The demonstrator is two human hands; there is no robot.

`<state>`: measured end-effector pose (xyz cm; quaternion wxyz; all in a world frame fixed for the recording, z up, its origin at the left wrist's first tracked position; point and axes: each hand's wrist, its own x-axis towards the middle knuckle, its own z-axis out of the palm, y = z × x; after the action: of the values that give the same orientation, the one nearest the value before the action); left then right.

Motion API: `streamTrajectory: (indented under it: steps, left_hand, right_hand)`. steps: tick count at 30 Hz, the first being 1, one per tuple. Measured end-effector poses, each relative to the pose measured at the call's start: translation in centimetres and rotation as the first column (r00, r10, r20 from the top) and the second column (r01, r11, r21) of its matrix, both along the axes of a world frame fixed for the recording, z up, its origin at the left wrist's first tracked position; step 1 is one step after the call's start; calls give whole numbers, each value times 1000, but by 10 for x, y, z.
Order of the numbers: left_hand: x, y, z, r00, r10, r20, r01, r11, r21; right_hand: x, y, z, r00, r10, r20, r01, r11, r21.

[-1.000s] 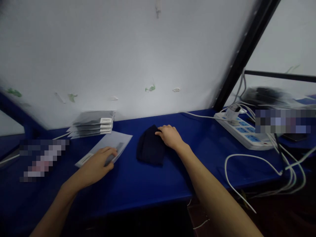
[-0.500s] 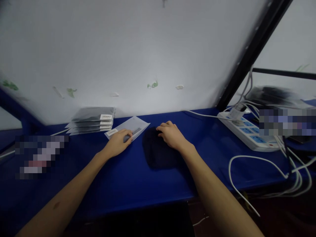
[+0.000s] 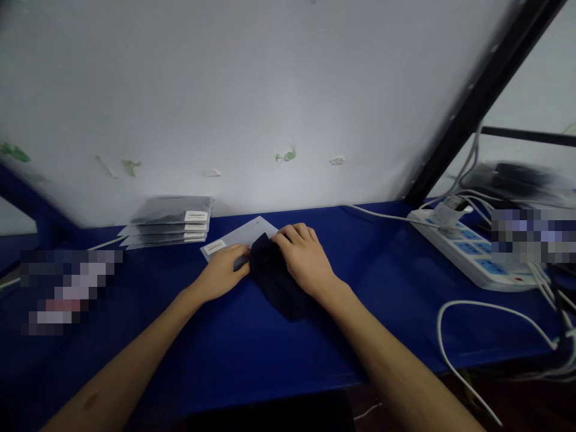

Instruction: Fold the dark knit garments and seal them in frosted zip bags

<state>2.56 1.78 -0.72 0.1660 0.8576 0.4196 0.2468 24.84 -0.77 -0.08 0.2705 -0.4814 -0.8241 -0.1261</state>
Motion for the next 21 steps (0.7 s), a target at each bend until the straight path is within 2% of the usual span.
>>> streamTrajectory:
  steps: [4, 8, 10, 13, 18, 21]
  left_hand:
    - [7, -5, 1, 1000, 9, -12, -9, 1000, -25]
    - [9, -6, 2, 999, 44, 33, -42, 998, -43]
    - [9, -6, 4, 993, 105, 56, -102, 993, -55]
    - [8, -5, 6, 973, 206, 108, -195, 976, -99]
    - [7, -2, 6, 906, 340, 251, -291, 933, -213]
    - [6, -2, 4, 869, 342, 357, -300, 939, -168]
  right_hand:
    - [-14, -2, -9, 999, -13, 32, 7, 984, 177]
    - [-23, -2, -15, 995, -96, -18, 98, 973, 211]
    - [-26, -1, -16, 998, -47, -36, 53, 984, 167]
    - [-29, 0, -15, 989, 150, 8, -150, 988, 35]
    - [-30, -6, -9, 935, 353, -8, -351, 926, -140]
    - [-30, -9, -8, 909, 412, -67, -416, 878, -237]
